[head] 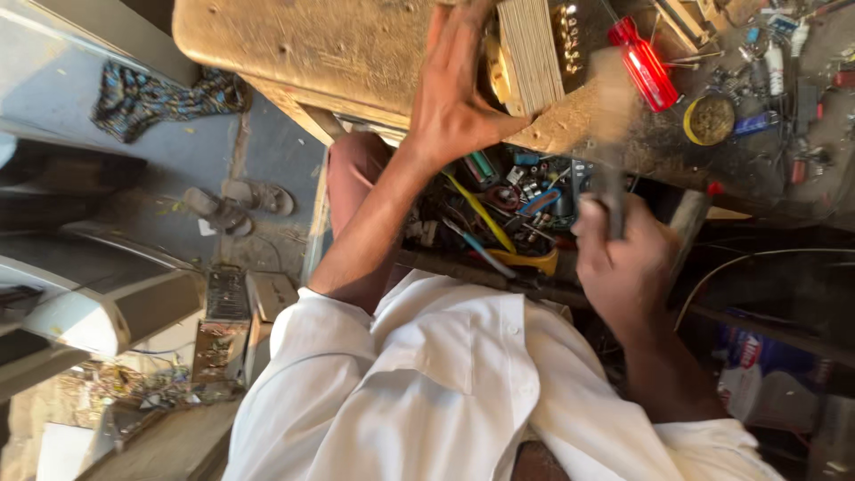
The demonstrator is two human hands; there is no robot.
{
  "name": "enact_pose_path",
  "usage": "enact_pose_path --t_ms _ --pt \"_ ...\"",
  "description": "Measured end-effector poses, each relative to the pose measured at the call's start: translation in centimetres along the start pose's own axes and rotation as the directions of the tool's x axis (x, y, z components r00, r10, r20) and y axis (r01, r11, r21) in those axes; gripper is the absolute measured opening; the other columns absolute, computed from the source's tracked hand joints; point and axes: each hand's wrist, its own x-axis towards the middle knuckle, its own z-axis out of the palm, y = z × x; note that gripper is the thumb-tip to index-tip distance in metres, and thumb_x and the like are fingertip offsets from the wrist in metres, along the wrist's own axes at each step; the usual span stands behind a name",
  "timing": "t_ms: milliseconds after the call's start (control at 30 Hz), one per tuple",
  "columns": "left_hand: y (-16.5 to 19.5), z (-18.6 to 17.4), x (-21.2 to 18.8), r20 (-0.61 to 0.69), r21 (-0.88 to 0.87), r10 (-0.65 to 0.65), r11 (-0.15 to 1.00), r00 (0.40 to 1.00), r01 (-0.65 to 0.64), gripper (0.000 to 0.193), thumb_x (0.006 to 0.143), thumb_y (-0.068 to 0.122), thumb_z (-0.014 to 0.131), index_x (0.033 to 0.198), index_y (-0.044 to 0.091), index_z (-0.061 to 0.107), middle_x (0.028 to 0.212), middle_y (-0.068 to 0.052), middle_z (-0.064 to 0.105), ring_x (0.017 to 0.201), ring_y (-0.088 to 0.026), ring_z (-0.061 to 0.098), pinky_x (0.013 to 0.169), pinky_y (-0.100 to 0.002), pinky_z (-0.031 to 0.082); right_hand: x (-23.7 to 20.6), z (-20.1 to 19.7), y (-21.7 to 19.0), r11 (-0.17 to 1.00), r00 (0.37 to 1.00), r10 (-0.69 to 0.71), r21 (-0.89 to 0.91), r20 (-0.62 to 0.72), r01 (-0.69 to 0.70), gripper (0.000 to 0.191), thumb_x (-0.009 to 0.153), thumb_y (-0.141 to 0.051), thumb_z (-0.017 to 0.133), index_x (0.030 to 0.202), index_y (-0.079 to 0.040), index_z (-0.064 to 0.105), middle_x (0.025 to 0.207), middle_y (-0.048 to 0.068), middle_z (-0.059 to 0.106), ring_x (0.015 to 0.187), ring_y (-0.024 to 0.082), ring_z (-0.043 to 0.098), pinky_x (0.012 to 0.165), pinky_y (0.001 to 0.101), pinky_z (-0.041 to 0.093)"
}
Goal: The person holds a transformer-like electronic component on a cluttered workbench and uses pliers to grip and work on its terminals, turning the component over and repositioning it while continuing to work with the pliers.
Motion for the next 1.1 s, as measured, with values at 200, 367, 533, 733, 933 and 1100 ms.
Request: enact_pose_path --t_ms 200,367,533,733,933,1100 --pt "0.3 0.0 0.2 0.008 -0.020 -0.078 0.997 0.997 0.078 0.105 0.068 0.040 0.103 0.145 0.005 0.041 0.137 -0.016 0.057 0.130 -0.038 0.056 0.114 -0.054 0.042 0.4 0.0 -0.5 0.992 0.996 -0.075 0.102 -0.050 0.080 0.009 0.108 -0.010 0.063 0.104 -0.002 0.066 0.080 0.007 0.067 0.066 0.014 0.067 0.061 0.0296 0.055" --pt "0.1 0.1 0.3 -0.003 0.003 -0.065 0.998 0.998 0.066 0.102 0.074 0.042 0.104 0.148 0.009 0.042 0.139 -0.013 0.057 0.136 -0.036 0.053 0.118 -0.049 0.048 0.7 -0.8 -1.5 0.989 0.988 -0.039 0.135 -0.147 0.059 0.008 0.107 -0.009 0.063 0.107 -0.001 0.067 0.082 0.007 0.068 0.068 0.015 0.066 0.065 0.0308 0.054" --pt "0.1 -0.1 0.4 0.029 0.018 -0.092 0.996 0.995 0.091 0.104 0.066 0.042 0.103 0.142 0.005 0.043 0.136 -0.017 0.058 0.130 -0.038 0.056 0.118 -0.059 0.040 0.9 -0.5 -1.4 0.946 0.951 -0.308 -0.108 0.003 0.306 0.005 0.109 -0.003 0.061 0.108 0.001 0.064 0.090 0.015 0.069 0.072 0.022 0.068 0.067 0.0331 0.055" --pt "0.1 -0.1 0.4 0.032 -0.002 -0.016 1.000 0.999 0.016 0.104 0.067 0.040 0.105 0.142 0.004 0.043 0.135 -0.015 0.057 0.130 -0.037 0.057 0.120 -0.058 0.037 0.5 -0.1 -0.6 0.826 0.925 0.121 0.553 -0.359 0.106 0.006 0.098 -0.006 0.058 0.097 -0.004 0.064 0.074 0.006 0.066 0.057 0.013 0.061 0.051 0.0279 0.054" --pt "0.1 -0.1 0.4 0.019 0.012 -0.050 0.999 0.999 0.050 0.104 0.073 0.039 0.105 0.149 0.008 0.042 0.142 -0.014 0.056 0.130 -0.037 0.056 0.112 -0.045 0.047 0.5 -0.3 -0.3 0.994 0.999 -0.027 -0.101 0.038 0.031 0.004 0.105 -0.001 0.066 0.105 0.004 0.067 0.078 0.012 0.067 0.064 0.018 0.065 0.060 0.0364 0.052" --pt "0.4 -0.1 0.5 0.035 -0.068 -0.124 0.990 0.992 0.126 0.105 0.071 0.042 0.105 0.148 0.007 0.042 0.140 -0.015 0.056 0.132 -0.037 0.058 0.114 -0.047 0.046 0.3 0.1 -0.7 0.964 0.976 -0.153 0.192 -0.154 0.182 0.008 0.104 -0.002 0.058 0.109 0.003 0.062 0.088 0.012 0.066 0.065 0.015 0.063 0.061 0.0292 0.054"
